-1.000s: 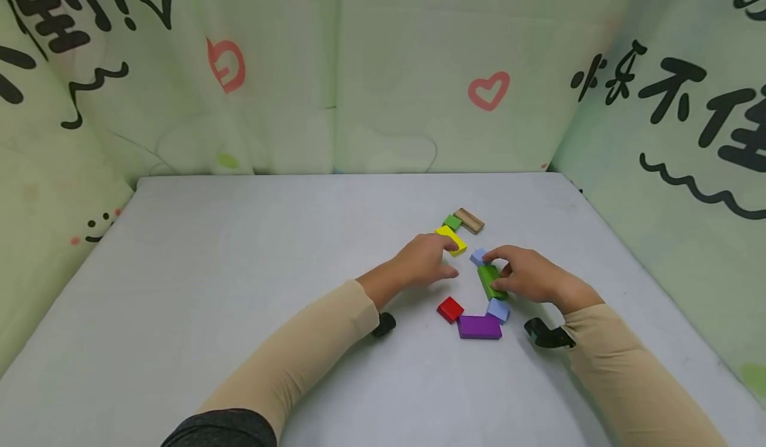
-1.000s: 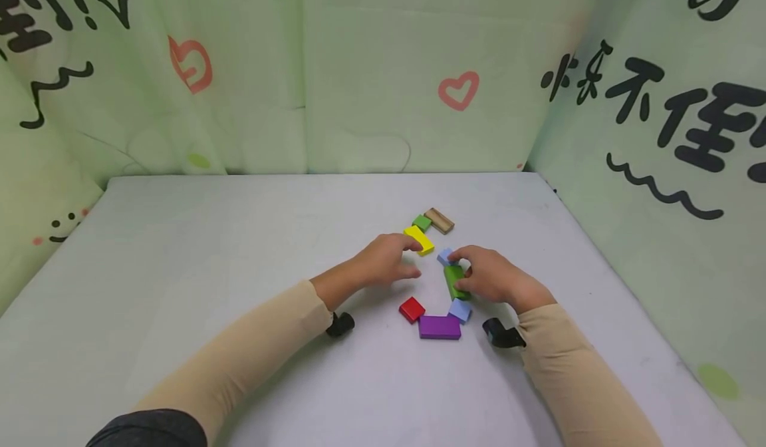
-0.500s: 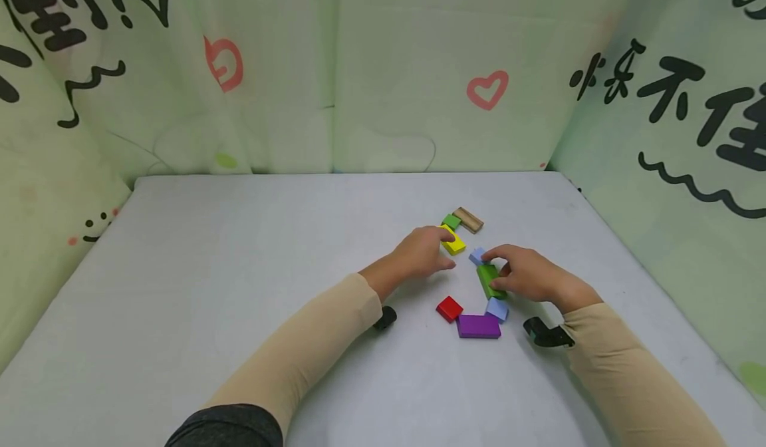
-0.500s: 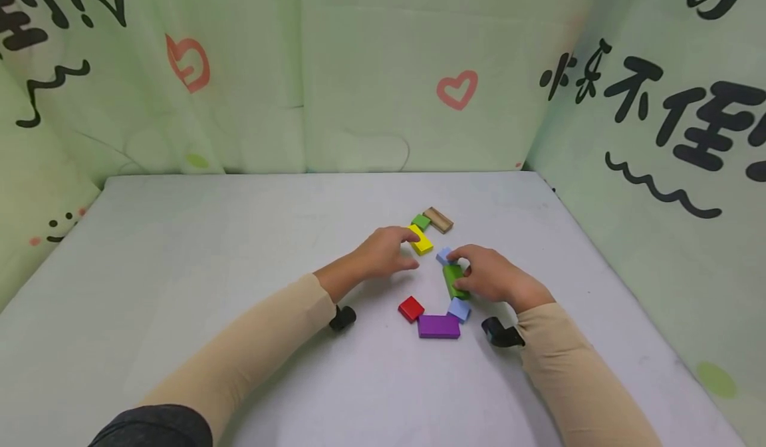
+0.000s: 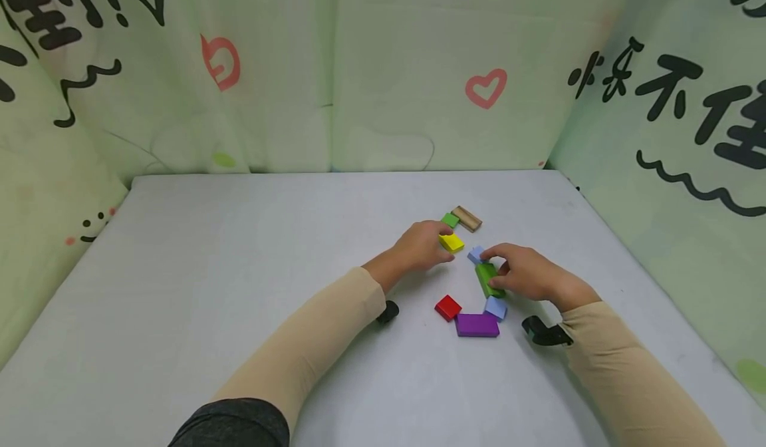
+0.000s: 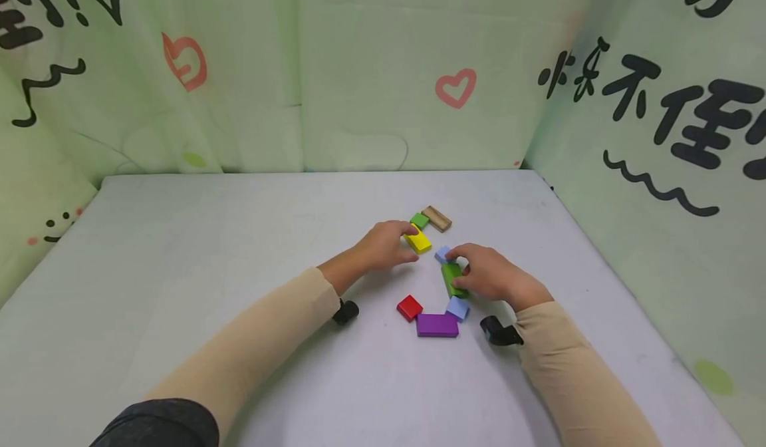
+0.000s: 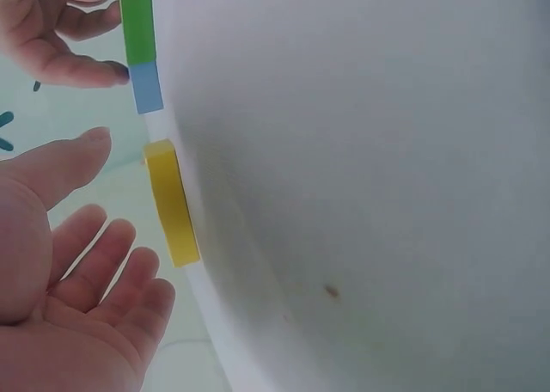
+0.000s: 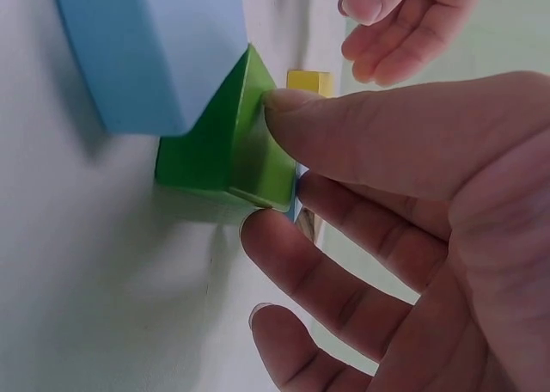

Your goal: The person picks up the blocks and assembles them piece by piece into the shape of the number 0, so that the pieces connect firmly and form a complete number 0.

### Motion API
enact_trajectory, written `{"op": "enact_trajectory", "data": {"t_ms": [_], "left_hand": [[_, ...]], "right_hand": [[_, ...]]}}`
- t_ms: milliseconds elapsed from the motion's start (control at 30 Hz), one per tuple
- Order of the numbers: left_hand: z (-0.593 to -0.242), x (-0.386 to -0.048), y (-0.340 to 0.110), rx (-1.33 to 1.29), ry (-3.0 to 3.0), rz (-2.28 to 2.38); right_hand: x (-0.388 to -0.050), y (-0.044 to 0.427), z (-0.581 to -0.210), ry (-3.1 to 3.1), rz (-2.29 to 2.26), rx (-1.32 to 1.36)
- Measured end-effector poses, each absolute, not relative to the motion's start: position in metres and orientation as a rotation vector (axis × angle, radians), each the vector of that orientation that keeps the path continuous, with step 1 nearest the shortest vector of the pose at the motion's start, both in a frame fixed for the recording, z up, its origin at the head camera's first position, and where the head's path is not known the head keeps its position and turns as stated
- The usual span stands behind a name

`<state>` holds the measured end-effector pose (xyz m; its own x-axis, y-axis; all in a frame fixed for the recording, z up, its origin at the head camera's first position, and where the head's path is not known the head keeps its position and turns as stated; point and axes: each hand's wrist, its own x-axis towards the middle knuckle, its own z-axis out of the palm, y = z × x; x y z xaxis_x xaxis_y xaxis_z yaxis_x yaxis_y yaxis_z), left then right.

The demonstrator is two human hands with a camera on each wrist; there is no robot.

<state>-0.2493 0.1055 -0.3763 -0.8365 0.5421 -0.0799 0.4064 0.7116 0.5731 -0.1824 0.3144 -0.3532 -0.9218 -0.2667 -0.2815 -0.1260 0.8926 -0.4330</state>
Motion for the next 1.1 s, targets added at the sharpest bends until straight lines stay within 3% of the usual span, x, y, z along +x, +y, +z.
{"op": "enact_trajectory", "data": {"t_ms": [1100], "left_hand": [[-0.3799, -0.2596, 0.1123, 0.637, 2.708, 0.877]], "right_hand": [[-0.1808, 0.3143, -0.3533, 2.723, -0.606, -0.272]]}}
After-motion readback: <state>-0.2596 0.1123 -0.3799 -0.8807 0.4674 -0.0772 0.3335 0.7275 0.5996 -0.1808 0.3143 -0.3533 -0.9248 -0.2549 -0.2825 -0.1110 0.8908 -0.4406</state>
